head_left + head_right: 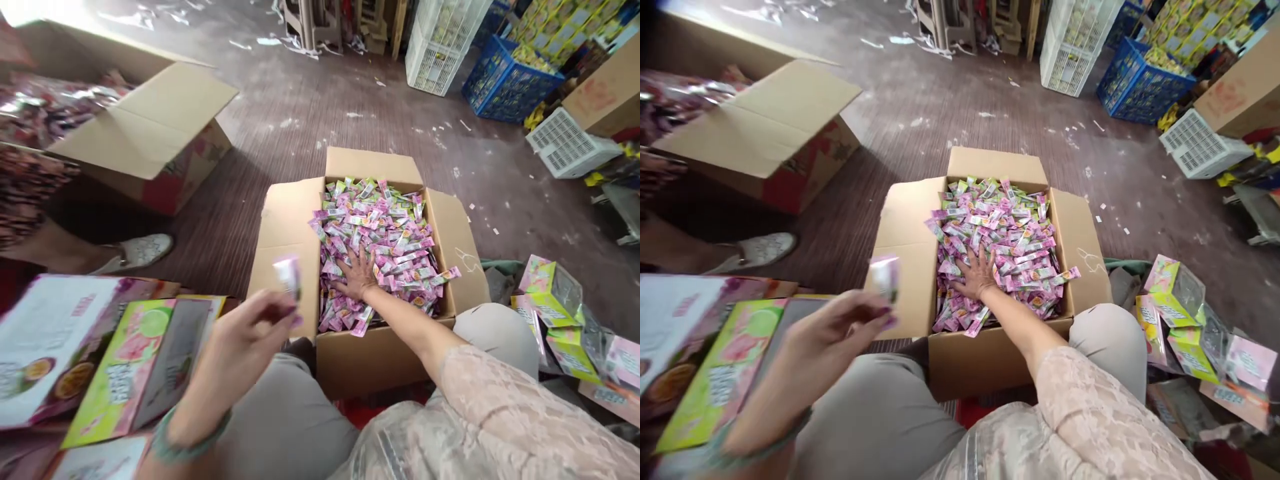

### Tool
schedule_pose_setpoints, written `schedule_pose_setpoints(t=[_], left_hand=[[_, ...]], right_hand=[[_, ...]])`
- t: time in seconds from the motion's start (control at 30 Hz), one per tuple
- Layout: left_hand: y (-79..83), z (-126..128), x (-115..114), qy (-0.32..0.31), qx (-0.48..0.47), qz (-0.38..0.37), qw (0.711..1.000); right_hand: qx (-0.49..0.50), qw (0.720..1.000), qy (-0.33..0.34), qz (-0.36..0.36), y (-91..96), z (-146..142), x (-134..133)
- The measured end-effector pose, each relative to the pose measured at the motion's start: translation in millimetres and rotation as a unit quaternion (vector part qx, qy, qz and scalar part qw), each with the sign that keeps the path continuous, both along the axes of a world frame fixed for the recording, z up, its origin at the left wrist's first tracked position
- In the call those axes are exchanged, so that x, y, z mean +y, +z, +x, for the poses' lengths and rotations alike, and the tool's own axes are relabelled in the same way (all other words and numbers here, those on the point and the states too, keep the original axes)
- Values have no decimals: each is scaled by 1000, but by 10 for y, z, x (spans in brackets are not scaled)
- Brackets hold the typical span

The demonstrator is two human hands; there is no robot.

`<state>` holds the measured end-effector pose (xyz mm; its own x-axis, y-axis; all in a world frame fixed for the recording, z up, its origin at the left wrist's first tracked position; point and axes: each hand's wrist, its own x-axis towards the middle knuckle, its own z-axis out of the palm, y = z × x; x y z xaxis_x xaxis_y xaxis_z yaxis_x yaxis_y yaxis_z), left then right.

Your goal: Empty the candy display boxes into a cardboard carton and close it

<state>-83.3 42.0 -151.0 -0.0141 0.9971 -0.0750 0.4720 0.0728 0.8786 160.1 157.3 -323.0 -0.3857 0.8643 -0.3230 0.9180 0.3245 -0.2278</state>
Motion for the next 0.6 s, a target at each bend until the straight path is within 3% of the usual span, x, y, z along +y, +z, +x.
schedule_pose_setpoints(t=[0.07,0.17,0.27,0.33,0.43,0.53,0.6], left_hand=[[110,441,242,-119,31,-5,992],[74,967,400,-234,186,-52,953],[-73,1101,445,-256,267,-75,926],[-144,935,441,-194,281,-67,937],[-207,350,339,5,332,-84,939],[-355,-466,106,214,392,-181,876],[-547,-971,-105,286,391,-267,833]], right_hand=[[8,999,20,-30,166,87,64],[41,997,44,-50,470,373,155],[125,989,69,42,668,819,301],[153,980,61,115,725,1178,373],[187,959,43,208,761,1733,304],[215,939,-15,268,773,2097,94],[226,932,-54,278,792,2150,-16]])
